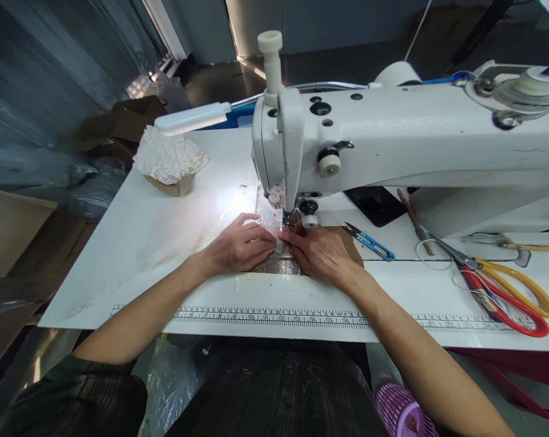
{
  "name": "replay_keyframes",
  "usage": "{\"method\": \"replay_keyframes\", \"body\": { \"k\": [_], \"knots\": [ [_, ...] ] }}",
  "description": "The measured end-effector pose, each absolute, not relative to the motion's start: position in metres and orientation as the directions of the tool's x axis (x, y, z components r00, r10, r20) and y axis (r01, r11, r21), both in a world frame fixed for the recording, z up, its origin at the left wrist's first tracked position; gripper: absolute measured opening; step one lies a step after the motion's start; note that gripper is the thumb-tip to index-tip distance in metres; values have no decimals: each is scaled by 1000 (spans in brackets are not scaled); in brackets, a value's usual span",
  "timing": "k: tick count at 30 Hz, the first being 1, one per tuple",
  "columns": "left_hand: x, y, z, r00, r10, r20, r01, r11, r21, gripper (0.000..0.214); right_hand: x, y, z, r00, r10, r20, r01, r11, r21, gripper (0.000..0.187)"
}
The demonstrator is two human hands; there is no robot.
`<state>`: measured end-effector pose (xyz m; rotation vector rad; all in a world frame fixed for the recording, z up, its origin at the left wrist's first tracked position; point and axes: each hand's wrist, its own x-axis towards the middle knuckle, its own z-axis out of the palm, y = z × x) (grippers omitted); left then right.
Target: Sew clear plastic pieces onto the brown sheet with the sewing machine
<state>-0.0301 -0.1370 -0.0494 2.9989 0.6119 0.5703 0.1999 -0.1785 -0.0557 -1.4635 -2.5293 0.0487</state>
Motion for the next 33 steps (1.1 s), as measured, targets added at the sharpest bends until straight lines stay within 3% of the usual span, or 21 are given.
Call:
{"method": "replay_keyframes", "body": {
  "k": [9,14,20,26,33],
  "knots": [
    [-30,-137,-54,842,313,439,353,-936,-9,17,214,-179,-63,-476,831,289,731,556,-396,40],
    [-30,-137,-53,845,336,416,366,-931,10,19,207,-186,-54,-572,764,297,685,645,-339,36],
    [-32,-138,-49,836,354,419,346,-933,98,14,205,-188,-58,-578,765,284,720,642,-264,33],
    [-29,-136,-54,622,539,569,554,-816,167,20,204,-190,-60,-567,772,288,734,632,-250,36],
    [-26,-137,-57,732,530,428,544,-833,101,22,204,-189,-62,-585,754,299,716,653,-247,35]
  ]
}}
